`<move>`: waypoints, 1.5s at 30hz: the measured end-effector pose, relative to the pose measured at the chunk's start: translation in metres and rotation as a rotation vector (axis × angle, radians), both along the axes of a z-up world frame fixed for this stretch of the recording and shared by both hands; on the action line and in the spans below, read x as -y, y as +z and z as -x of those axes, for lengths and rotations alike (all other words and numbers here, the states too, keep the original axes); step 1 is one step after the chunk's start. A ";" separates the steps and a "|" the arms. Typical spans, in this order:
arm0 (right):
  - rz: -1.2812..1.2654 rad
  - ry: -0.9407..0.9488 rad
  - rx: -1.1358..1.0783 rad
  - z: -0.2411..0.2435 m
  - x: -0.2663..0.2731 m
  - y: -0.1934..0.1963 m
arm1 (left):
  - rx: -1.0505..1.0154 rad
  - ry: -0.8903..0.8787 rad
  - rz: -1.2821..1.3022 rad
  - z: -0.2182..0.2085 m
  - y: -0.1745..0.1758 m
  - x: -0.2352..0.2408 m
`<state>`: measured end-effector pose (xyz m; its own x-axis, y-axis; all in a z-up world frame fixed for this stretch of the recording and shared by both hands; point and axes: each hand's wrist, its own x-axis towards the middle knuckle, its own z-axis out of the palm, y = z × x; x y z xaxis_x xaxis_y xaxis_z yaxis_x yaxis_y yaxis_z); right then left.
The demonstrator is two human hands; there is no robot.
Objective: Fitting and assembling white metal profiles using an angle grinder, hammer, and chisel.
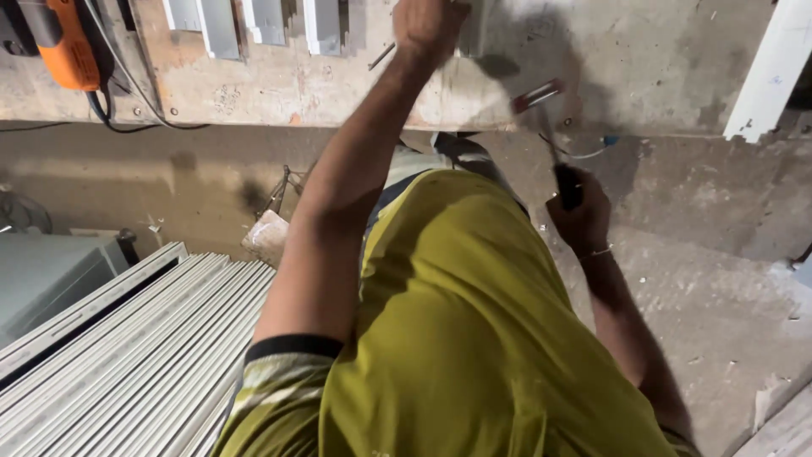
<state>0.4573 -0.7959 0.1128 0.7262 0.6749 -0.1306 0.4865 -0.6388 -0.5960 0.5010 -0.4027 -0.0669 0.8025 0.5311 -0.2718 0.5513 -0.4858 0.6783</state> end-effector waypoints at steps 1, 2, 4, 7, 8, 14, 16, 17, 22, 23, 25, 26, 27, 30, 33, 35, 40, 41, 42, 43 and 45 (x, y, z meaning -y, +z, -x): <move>-0.002 0.000 0.005 -0.001 0.002 -0.002 | 0.005 0.000 -0.002 0.002 0.008 -0.003; -0.045 -0.062 0.057 -0.002 0.004 -0.004 | -0.027 0.063 -0.001 0.004 0.016 -0.006; -0.095 -0.127 0.110 -0.005 0.003 -0.017 | -0.057 0.122 -0.005 0.006 0.026 -0.012; -0.096 -0.296 0.107 -0.005 0.001 -0.033 | -0.077 0.088 -0.018 0.035 0.030 0.003; -0.117 -0.328 0.013 -0.009 -0.007 -0.038 | -0.046 0.094 -0.035 0.047 0.029 0.010; -0.212 -0.151 0.070 -0.032 -0.060 -0.068 | -0.090 0.104 0.067 0.082 0.059 0.018; -0.222 -0.119 0.069 -0.044 -0.083 -0.070 | -0.013 0.087 0.084 0.088 0.077 0.013; -0.166 -0.092 0.036 -0.049 -0.090 -0.068 | 0.055 0.149 0.238 0.088 0.102 0.013; -0.043 -0.024 -0.033 -0.060 -0.110 -0.062 | 0.772 -0.035 1.004 0.109 0.159 0.002; -0.043 -0.064 -0.043 -0.058 -0.111 -0.065 | 0.794 -0.088 0.840 0.111 0.182 0.002; -0.040 -0.109 -0.047 -0.056 -0.114 -0.068 | 0.818 -0.144 0.681 0.116 0.197 0.000; -0.033 -0.108 -0.015 -0.054 -0.117 -0.068 | 0.599 -0.135 0.540 0.118 0.190 -0.003; -0.019 -0.106 0.014 -0.051 -0.117 -0.067 | 0.378 -0.126 0.406 0.122 0.182 -0.002; 0.000 -0.154 -0.003 -0.047 -0.125 -0.059 | 0.539 -0.184 0.303 0.126 0.148 -0.003; -0.020 -0.136 0.034 -0.047 -0.124 -0.068 | 0.587 -0.164 0.332 0.121 0.153 -0.009; -0.027 -0.111 0.074 -0.048 -0.114 -0.083 | 0.617 -0.184 0.269 0.115 0.136 -0.010; -0.144 -0.089 -0.145 -0.057 -0.124 -0.097 | 0.411 -0.116 0.099 0.115 0.134 -0.006; -0.115 -0.135 -0.180 -0.061 -0.143 -0.095 | 0.477 -0.101 0.096 0.113 0.141 -0.006; -0.085 -0.179 -0.216 -0.064 -0.163 -0.092 | 0.543 -0.088 0.093 0.110 0.147 -0.007; -0.087 -0.175 -0.220 -0.065 -0.173 -0.090 | 0.539 -0.085 0.090 0.110 0.153 -0.004; -0.482 -0.079 -0.460 -0.062 -0.192 -0.085 | 0.470 -0.072 0.040 0.110 0.163 0.002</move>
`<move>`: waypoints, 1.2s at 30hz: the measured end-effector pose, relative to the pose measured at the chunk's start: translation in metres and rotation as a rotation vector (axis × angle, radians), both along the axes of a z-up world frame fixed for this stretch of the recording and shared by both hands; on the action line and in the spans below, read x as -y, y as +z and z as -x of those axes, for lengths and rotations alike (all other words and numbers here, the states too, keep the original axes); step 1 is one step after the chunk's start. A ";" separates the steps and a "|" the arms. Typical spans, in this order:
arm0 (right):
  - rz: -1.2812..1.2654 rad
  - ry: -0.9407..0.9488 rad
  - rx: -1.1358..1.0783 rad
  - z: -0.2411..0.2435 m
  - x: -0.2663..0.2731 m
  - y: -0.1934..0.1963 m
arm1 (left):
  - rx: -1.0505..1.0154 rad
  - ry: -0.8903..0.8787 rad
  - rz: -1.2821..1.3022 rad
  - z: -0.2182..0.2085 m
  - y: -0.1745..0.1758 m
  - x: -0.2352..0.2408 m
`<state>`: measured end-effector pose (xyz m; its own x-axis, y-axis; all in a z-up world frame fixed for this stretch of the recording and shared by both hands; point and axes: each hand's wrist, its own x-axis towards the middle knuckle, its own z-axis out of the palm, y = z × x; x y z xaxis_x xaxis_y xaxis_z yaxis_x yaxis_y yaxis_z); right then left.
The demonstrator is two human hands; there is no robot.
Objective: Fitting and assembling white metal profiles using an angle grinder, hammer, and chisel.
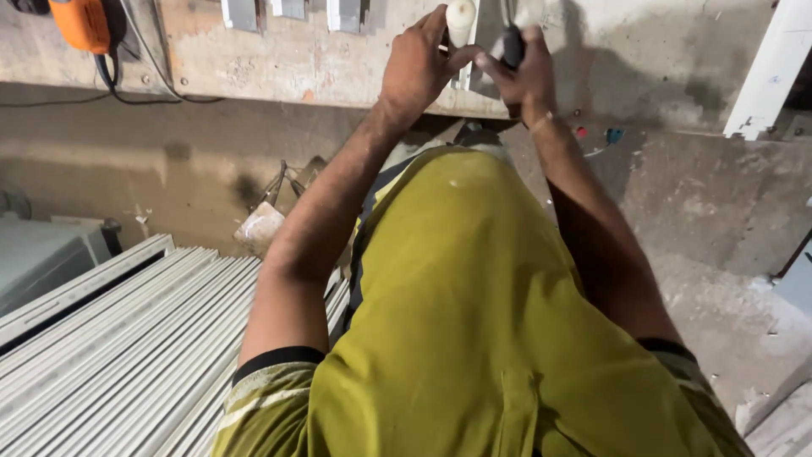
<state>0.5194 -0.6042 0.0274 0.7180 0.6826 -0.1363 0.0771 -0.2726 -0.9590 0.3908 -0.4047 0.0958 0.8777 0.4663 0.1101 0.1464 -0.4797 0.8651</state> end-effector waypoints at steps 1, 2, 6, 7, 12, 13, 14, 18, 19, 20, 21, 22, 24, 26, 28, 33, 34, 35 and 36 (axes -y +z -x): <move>-0.001 0.004 -0.007 -0.003 -0.004 0.000 | -0.007 0.004 -0.001 0.003 0.003 0.006; 0.085 0.062 0.130 -0.010 -0.013 0.000 | -0.033 -0.002 -0.026 0.002 0.006 0.008; 0.112 0.142 0.288 -0.017 -0.020 -0.017 | -0.070 0.011 0.061 0.002 0.023 0.013; 0.110 0.145 0.285 -0.017 -0.021 -0.014 | -0.073 0.015 0.059 0.006 0.020 0.011; 0.124 0.127 0.201 -0.015 -0.025 -0.009 | 0.152 -0.141 0.239 0.017 0.013 0.001; 0.122 0.124 0.203 -0.014 -0.026 -0.010 | 0.154 -0.144 0.237 0.017 0.016 -0.001; 0.129 0.123 0.278 -0.014 -0.027 -0.012 | 0.089 -0.183 0.316 0.018 0.018 -0.003; 0.143 0.100 0.294 -0.012 -0.030 -0.012 | -0.043 -0.325 0.603 0.013 0.015 -0.007; 0.143 0.100 0.296 -0.013 -0.028 -0.015 | -0.041 -0.325 0.603 0.011 0.011 -0.006; 0.120 0.110 0.263 -0.014 -0.025 -0.017 | -0.051 -0.349 0.534 0.010 0.008 -0.005; 0.096 0.120 0.229 -0.015 -0.023 -0.020 | -0.061 -0.373 0.466 0.008 0.004 -0.002; 0.096 0.118 0.233 -0.017 -0.021 -0.026 | -0.058 -0.375 0.465 0.006 0.007 -0.004; 0.092 0.134 0.347 -0.017 -0.016 -0.040 | -0.074 -0.420 0.473 0.002 0.012 -0.004; 0.122 0.116 0.307 -0.015 -0.019 -0.031 | -0.127 -0.407 0.463 -0.002 0.014 -0.001; 0.149 0.100 0.268 -0.015 -0.021 -0.025 | -0.179 -0.391 0.450 -0.004 0.012 0.000; 0.124 0.129 0.335 -0.013 -0.021 -0.024 | -0.119 -0.395 0.506 0.000 0.005 0.001; 0.124 0.129 0.337 -0.015 -0.021 -0.027 | -0.118 -0.395 0.505 0.000 0.003 0.000; 0.104 0.136 0.353 -0.017 -0.021 -0.030 | -0.096 -0.408 0.541 0.001 0.001 -0.001; 0.084 0.144 0.366 -0.017 -0.021 -0.033 | -0.076 -0.420 0.578 0.004 0.000 -0.002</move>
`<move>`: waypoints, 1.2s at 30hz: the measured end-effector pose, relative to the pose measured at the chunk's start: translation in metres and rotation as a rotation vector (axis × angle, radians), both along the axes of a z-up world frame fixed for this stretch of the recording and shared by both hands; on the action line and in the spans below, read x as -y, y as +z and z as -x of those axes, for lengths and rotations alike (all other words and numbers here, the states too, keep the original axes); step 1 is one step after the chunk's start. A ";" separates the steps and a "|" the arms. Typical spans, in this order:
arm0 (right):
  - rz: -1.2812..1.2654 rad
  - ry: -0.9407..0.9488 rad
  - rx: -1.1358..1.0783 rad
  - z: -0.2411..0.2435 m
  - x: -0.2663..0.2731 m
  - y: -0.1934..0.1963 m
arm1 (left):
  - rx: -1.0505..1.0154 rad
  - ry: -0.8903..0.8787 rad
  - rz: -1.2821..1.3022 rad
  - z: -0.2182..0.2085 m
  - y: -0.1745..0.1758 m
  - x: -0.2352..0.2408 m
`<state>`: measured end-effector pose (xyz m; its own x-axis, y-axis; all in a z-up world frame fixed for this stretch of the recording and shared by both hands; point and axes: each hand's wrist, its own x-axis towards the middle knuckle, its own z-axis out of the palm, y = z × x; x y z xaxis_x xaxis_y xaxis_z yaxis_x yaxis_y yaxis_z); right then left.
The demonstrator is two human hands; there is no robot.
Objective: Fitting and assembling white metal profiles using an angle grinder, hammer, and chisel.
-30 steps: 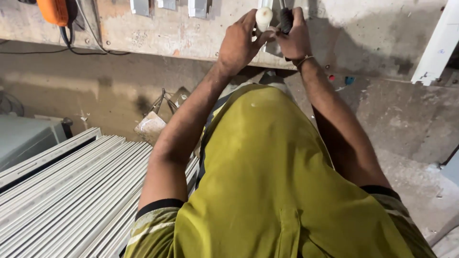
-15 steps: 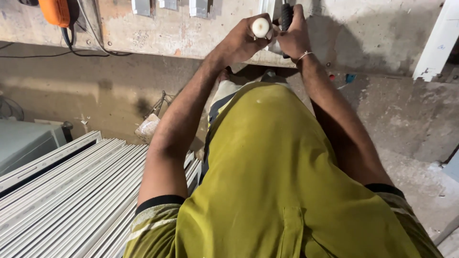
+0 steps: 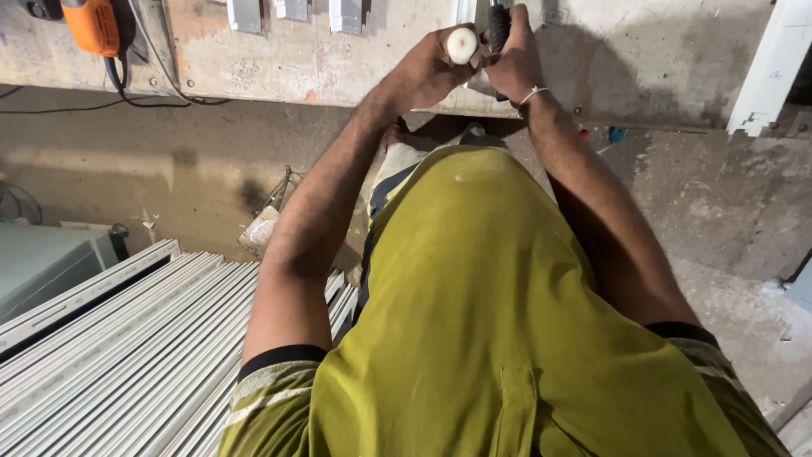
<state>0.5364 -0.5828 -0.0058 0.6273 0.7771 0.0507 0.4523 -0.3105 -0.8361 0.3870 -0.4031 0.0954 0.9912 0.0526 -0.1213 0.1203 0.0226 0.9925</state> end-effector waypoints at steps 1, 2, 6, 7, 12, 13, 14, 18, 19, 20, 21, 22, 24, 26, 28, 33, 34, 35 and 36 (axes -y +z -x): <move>0.000 0.001 -0.001 0.001 -0.003 0.005 | -0.001 0.001 0.000 -0.001 0.001 -0.001; -0.009 -0.001 -0.032 0.003 -0.004 0.009 | 0.003 0.017 -0.048 -0.002 0.002 -0.001; 0.018 -0.051 -0.090 0.005 -0.007 0.014 | 0.031 0.039 -0.020 -0.004 -0.005 -0.003; 0.015 -0.050 -0.087 0.002 -0.006 0.009 | 0.034 0.040 -0.023 -0.006 -0.006 -0.002; 0.056 -0.052 -0.083 0.002 -0.001 -0.002 | -0.056 0.039 -0.124 -0.007 0.007 0.001; 0.057 -0.056 -0.082 0.002 -0.001 0.000 | -0.056 0.035 -0.123 -0.007 0.002 0.002; 0.067 -0.060 -0.068 0.002 -0.002 0.002 | -0.045 0.028 -0.141 -0.007 -0.004 0.001; 0.060 -0.036 -0.078 0.002 -0.003 0.007 | -0.049 0.036 -0.163 -0.006 -0.011 0.002; 0.060 -0.036 -0.078 0.001 -0.001 0.007 | -0.049 0.036 -0.162 -0.009 -0.009 0.004; 0.040 -0.021 -0.091 0.001 -0.001 0.007 | -0.004 0.010 -0.220 -0.011 -0.007 0.006; 0.020 -0.006 -0.104 0.001 0.000 0.007 | 0.042 -0.015 -0.276 -0.012 -0.005 0.008; 0.019 -0.006 -0.104 0.001 -0.001 0.007 | 0.042 -0.015 -0.278 -0.016 -0.004 0.011; -0.016 -0.001 -0.031 0.002 -0.001 0.008 | -0.001 0.038 -0.288 -0.024 0.000 0.019; -0.088 0.038 0.004 0.004 -0.004 0.018 | -0.031 0.045 -0.291 -0.024 0.004 0.021; -0.159 0.075 0.040 0.004 -0.006 0.025 | -0.058 0.051 -0.294 -0.020 0.004 0.018; 0.170 -0.118 0.059 0.004 0.005 0.045 | -0.024 -0.039 0.013 -0.002 -0.021 -0.003; 0.172 -0.116 0.060 0.009 0.017 0.068 | -0.024 -0.037 0.016 -0.001 -0.017 -0.004; 0.047 -0.054 -0.039 0.013 0.028 0.091 | 0.131 -0.054 -0.002 0.001 -0.014 -0.005; -0.078 0.011 -0.136 0.016 0.038 0.115 | 0.288 -0.071 -0.020 0.001 -0.010 -0.006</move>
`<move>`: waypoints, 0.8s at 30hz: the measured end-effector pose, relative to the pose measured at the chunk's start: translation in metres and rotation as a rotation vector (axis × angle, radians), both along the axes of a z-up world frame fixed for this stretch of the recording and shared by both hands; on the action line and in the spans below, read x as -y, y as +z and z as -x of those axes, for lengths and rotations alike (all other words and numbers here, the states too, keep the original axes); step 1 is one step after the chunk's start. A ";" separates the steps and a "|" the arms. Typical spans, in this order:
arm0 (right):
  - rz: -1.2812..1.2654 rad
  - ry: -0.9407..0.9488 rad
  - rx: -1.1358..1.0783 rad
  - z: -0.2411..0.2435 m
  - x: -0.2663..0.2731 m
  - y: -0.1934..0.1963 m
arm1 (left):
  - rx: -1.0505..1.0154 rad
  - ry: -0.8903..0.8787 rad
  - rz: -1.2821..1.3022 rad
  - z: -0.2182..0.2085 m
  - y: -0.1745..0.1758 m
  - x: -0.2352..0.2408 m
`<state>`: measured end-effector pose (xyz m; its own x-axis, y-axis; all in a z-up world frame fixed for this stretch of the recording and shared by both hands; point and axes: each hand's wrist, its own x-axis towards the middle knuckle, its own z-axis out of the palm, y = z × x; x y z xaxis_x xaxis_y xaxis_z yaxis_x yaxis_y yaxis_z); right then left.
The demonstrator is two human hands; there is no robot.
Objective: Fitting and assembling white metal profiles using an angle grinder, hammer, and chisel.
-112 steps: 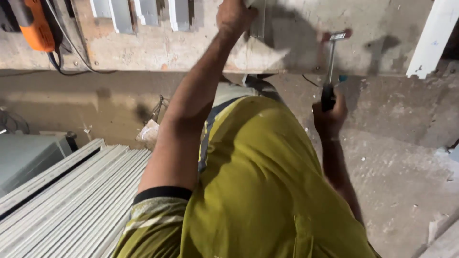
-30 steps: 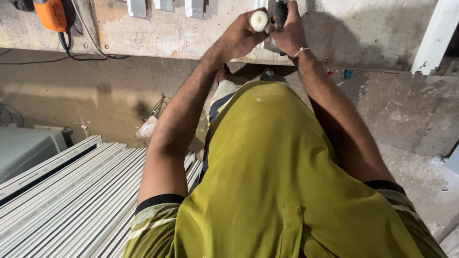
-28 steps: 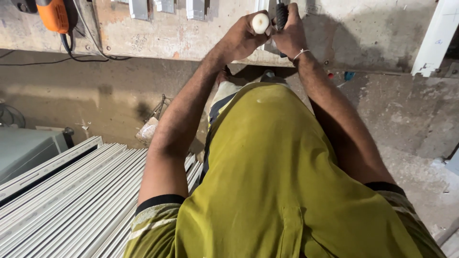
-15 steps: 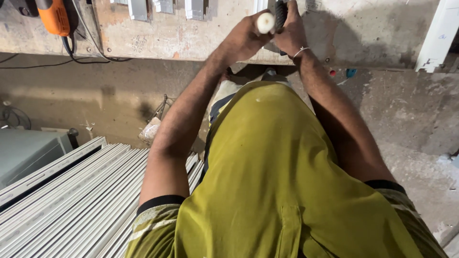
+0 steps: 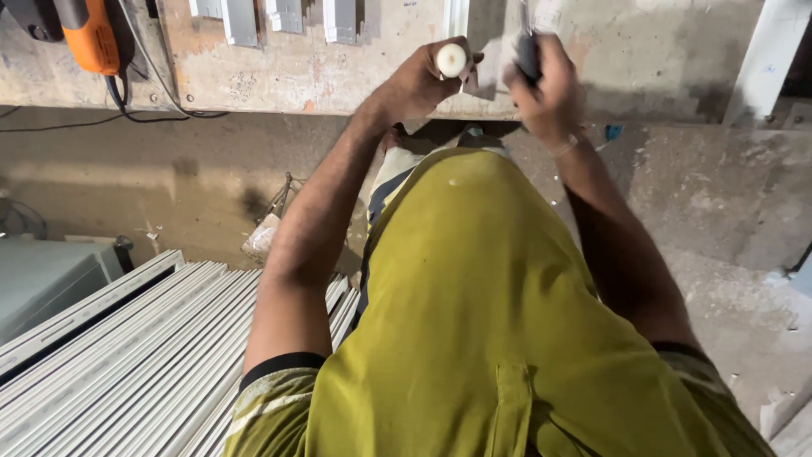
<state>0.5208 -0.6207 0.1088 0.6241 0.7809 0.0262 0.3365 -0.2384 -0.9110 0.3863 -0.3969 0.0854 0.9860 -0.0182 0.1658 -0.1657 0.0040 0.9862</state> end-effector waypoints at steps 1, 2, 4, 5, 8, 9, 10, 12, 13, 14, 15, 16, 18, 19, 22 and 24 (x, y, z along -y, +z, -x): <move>0.002 0.005 0.003 0.004 0.003 0.030 | 0.003 0.005 0.002 -0.002 0.012 0.003; -0.067 0.037 -0.100 0.010 0.007 0.060 | -0.116 0.026 -0.040 -0.002 0.024 0.005; -0.136 0.068 -0.205 0.019 0.019 0.100 | -0.236 0.044 -0.081 -0.005 0.038 0.010; 0.007 0.082 0.004 0.021 0.028 0.109 | -0.255 0.031 -0.085 -0.007 0.039 0.012; 0.315 0.155 0.312 0.026 0.046 0.135 | -0.240 0.002 -0.048 -0.007 0.015 0.016; 0.481 0.216 0.407 0.027 0.051 0.143 | -0.210 -0.013 -0.006 -0.005 0.003 0.019; 0.482 0.216 0.407 0.030 0.054 0.145 | -0.209 -0.014 -0.005 -0.004 0.010 0.016; 0.431 0.258 0.555 0.037 0.061 0.150 | -0.082 0.036 -0.103 0.000 0.024 0.011; 0.432 0.259 0.556 0.037 0.055 0.157 | -0.081 0.037 -0.102 0.000 0.020 0.010; 0.491 0.305 0.635 0.039 0.050 0.165 | -0.084 0.018 -0.139 0.002 0.016 0.010; 0.551 0.351 0.715 0.041 0.045 0.172 | -0.087 -0.002 -0.175 0.003 0.011 0.010; 0.551 0.352 0.715 0.040 0.048 0.175 | -0.086 -0.002 -0.175 0.004 0.013 0.010; 0.612 0.381 0.515 0.038 0.054 0.180 | -0.168 -0.006 -0.170 0.005 0.016 0.009; 0.610 0.381 0.515 0.040 0.060 0.168 | -0.169 -0.006 -0.173 0.005 0.009 0.008; -0.026 0.134 0.663 0.046 0.080 0.129 | -0.150 -0.055 -0.024 0.004 0.004 0.012; 0.324 0.096 0.582 0.045 0.090 0.096 | -0.287 0.021 -0.099 0.003 0.025 0.010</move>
<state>0.4760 -0.7107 0.2050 0.5066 0.8572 0.0924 0.7846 -0.4139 -0.4617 0.3837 -0.4073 0.1100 0.9927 0.0002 -0.1208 0.1202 -0.0948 0.9882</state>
